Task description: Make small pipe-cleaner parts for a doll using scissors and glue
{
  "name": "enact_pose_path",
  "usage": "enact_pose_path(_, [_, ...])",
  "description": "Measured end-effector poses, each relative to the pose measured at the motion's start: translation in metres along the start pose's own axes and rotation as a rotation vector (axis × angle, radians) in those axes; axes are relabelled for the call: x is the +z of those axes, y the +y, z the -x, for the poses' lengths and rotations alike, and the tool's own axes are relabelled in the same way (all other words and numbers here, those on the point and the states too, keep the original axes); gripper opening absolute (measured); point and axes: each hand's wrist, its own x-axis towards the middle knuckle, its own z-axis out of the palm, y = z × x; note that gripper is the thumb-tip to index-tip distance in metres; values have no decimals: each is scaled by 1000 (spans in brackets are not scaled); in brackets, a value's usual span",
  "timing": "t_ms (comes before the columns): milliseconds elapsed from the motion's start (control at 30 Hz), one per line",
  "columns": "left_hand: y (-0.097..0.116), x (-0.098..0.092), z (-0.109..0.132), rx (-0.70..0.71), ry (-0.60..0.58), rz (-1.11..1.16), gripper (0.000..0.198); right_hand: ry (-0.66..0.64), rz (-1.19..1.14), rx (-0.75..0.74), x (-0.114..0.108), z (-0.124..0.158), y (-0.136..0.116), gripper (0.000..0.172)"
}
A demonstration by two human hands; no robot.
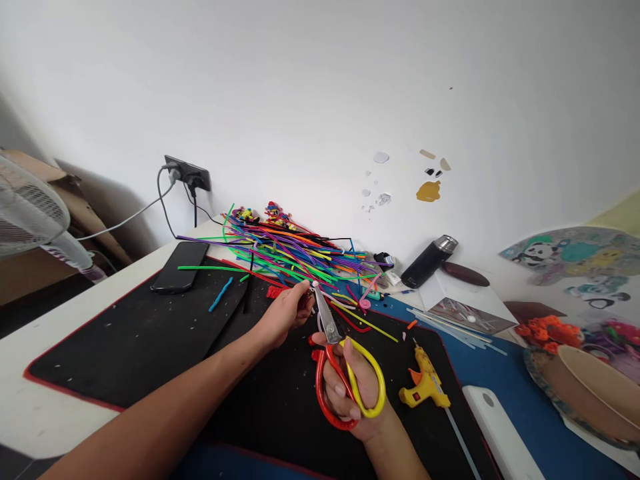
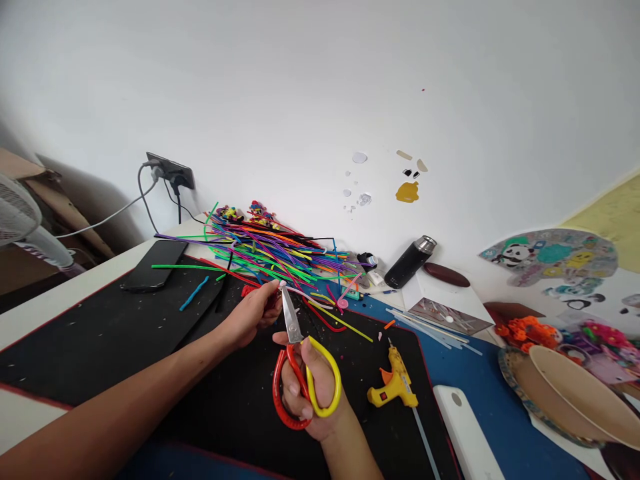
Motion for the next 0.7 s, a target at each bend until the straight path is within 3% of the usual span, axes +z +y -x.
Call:
enact_pose_path(167, [-1, -2, -2, 8, 7, -15, 55, 91, 162, -101, 6, 2, 0, 59])
enact_pose_path(333, [-1, -6, -3, 124, 95, -75, 57, 291, 561, -172, 7, -2, 5, 63])
enact_pose_path(533, [-3, -10, -4, 179, 129, -139, 59, 488, 1164, -348, 6, -2, 1, 39])
enact_pose_path(700, [-5, -11, -4, 182, 166, -167, 60, 552, 1393, -349, 9, 4, -6, 38])
